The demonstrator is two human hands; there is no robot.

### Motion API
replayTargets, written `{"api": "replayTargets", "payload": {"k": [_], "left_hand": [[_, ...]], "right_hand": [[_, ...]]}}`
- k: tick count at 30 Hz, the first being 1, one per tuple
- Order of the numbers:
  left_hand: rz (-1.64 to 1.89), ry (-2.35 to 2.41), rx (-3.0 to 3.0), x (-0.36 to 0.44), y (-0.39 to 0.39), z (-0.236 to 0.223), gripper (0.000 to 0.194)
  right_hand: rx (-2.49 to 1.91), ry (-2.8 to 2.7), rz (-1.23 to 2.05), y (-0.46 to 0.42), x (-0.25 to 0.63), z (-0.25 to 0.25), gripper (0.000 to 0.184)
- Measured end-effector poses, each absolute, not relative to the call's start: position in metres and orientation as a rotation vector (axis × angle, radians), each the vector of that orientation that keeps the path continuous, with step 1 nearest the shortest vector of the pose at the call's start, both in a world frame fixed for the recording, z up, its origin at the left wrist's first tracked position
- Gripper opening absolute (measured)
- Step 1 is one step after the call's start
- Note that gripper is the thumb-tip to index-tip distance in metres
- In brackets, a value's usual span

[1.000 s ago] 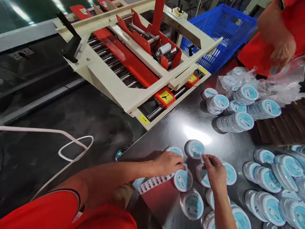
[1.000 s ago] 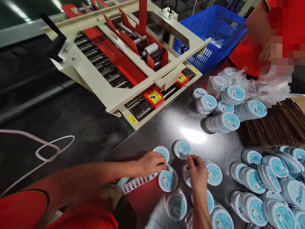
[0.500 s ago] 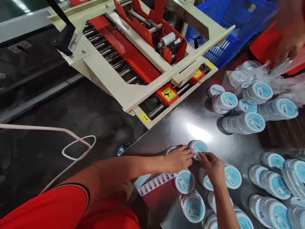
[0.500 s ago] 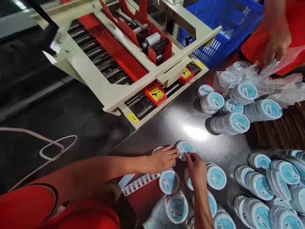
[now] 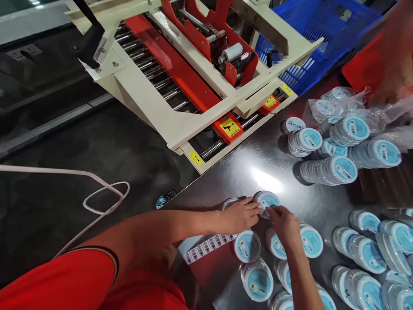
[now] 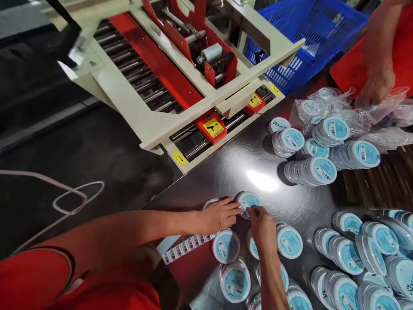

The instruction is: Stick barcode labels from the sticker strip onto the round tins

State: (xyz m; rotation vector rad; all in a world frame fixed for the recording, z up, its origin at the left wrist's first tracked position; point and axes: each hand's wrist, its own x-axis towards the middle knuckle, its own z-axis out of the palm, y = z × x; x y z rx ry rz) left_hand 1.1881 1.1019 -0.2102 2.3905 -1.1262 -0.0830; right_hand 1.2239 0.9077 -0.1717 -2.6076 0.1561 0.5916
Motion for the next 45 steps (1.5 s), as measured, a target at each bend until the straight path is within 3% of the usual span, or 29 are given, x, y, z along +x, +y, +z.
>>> {"api": "replayTargets", "payload": {"k": [3,7,13,18,24,27,31,38,45], "left_hand": [[-0.139,-1.051,2.319,1.190,1.100,-0.213,0.025],[-0.272,-0.846,2.181,1.195,1.102,-0.200,0.010],[-0.574,-0.064,1.740,1.156,1.121,-0.150,0.022],[-0.740,0.189,1.600,1.098,1.123,-0.144,0.023],[-0.919,0.214,1.622,1.063,1.124,-0.155,0.035],[-0.879,0.105,1.704,1.057,1.122,-0.151,0.051],[-0.899,0.106,1.837,1.053,1.114,-0.152,0.011],[-0.923,0.169,1.872,1.049,1.117,-0.168,0.020],[-0.865,-0.175,2.072,1.056,1.131,-0.172,0.021]], "right_hand": [[-2.806,0.171,0.641,0.915,1.228,-0.163,0.038],[-2.927,0.441,0.619,0.920,1.219,-0.142,0.064],[-1.986,0.292,0.513,0.938,1.133,-0.120,0.049],[-1.822,0.413,0.521,0.945,1.068,-0.122,0.046],[-1.904,0.456,0.554,0.941,1.033,-0.141,0.042],[-1.894,0.482,0.541,0.943,1.020,-0.143,0.043],[-1.989,0.427,0.459,0.950,1.007,-0.143,0.044],[-2.084,0.388,0.368,0.956,1.002,-0.144,0.045],[-2.173,0.557,0.437,0.933,1.027,-0.154,0.043]]}}
